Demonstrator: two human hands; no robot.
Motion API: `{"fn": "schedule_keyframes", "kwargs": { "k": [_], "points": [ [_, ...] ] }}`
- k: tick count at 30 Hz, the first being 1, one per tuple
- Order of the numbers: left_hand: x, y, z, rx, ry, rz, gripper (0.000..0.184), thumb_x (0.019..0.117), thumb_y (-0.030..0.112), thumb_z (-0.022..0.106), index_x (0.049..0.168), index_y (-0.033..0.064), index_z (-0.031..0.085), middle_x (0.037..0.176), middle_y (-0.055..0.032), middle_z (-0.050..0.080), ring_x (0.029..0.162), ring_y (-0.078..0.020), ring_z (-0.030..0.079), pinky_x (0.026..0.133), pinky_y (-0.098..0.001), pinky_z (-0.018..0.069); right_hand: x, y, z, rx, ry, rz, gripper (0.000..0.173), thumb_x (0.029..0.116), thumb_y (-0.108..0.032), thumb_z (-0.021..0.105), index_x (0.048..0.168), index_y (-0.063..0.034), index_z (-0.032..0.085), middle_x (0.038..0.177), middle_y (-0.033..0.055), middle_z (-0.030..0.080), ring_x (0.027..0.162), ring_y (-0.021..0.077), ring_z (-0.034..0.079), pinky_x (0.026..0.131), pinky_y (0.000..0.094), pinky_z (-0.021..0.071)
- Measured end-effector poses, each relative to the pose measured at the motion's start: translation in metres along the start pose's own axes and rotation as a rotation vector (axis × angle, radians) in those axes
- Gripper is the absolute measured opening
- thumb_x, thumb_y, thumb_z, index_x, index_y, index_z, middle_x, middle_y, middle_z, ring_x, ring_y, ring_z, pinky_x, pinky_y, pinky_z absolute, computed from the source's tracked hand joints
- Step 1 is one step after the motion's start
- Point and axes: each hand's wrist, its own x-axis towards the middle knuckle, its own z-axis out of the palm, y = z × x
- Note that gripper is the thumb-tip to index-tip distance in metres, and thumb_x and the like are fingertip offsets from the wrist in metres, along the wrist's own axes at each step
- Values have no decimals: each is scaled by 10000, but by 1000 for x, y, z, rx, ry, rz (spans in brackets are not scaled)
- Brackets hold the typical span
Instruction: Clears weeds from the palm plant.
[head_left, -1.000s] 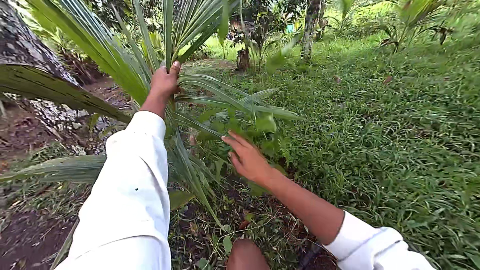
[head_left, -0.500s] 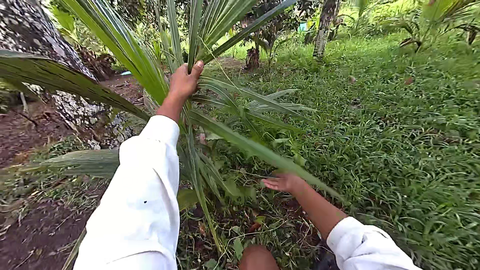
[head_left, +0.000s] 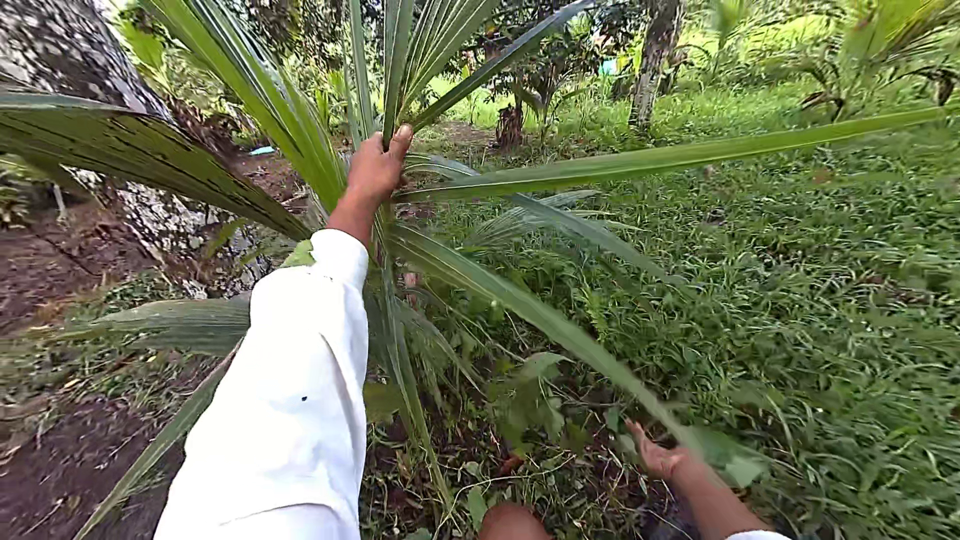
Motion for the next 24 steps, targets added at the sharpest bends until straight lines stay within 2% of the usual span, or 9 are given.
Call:
{"fn": "schedule_keyframes", "kwargs": {
  "k": [2,4,7,11,14,18,20,22,24],
  "points": [
    [0,0,-2,-7,9,-3,630,1093,520,349,1373,-19,516,1264,-264,618,1084,-360,676,939,-547,531,5,11,8,-125,108,-89,644,1100,-540,142,1577,-115,221,1546,150,423,1339,216,546,1021,322,503],
    [0,1,4,-14,4,20,610,1095,504,364,1376,-15,519,1257,-255,618,1084,-345,675,942,-534,545,1,38,36,-421,52,-125,586,1122,-452,217,1560,-67,278,1506,200,454,1271,258,581,987,362,511],
    [1,3,15,4,-23,56,609,1086,519,384,1363,0,540,1245,-256,626,1119,-367,662,967,-574,527,-22,98,109,-966,-132,-215,429,1119,-240,388,1472,-2,438,1417,224,554,1171,298,606,948,440,502],
    [-7,11,19,102,-71,107,609,1084,511,401,1335,-19,563,1216,-281,637,1149,-413,629,986,-630,460,-53,187,189,-1335,-535,-292,336,1080,-102,502,1387,30,534,1345,212,600,1129,273,630,931,414,522],
    [-13,14,18,142,-107,134,588,1094,480,394,1354,-23,551,1221,-273,642,1161,-408,626,1006,-616,453,-70,244,221,-1594,-753,-361,462,1056,-124,569,1466,59,460,1458,264,523,1326,331,538,1102,462,437],
    [-16,9,21,139,-64,173,532,1096,463,403,1315,13,582,1122,-240,659,1053,-373,649,933,-575,482,-33,306,232,-1675,-805,-569,910,924,-252,780,1577,74,236,1543,305,420,1430,369,450,1190,472,381],
    [-15,6,21,193,-26,145,572,1069,524,426,1354,61,606,1287,-322,564,1206,-465,562,1004,-638,438,-22,317,233,-1706,-844,-615,931,943,-314,755,1598,61,210,1593,302,357,1480,383,386,1218,493,332],
    [-17,6,22,238,-1,92,609,1035,602,438,1385,135,612,1457,-360,405,1325,-529,440,1052,-672,389,-15,321,228,-1672,-935,-721,693,1012,-333,655,1533,44,395,1510,276,488,1410,356,483,1172,471,399],
    [-17,4,23,228,-14,91,614,1018,634,445,1400,183,612,1540,-349,331,1379,-549,382,1062,-696,375,-14,328,231,-1588,-1029,-672,564,1058,-256,571,1521,27,417,1505,239,504,1396,301,496,1161,421,406]
  ]
}}
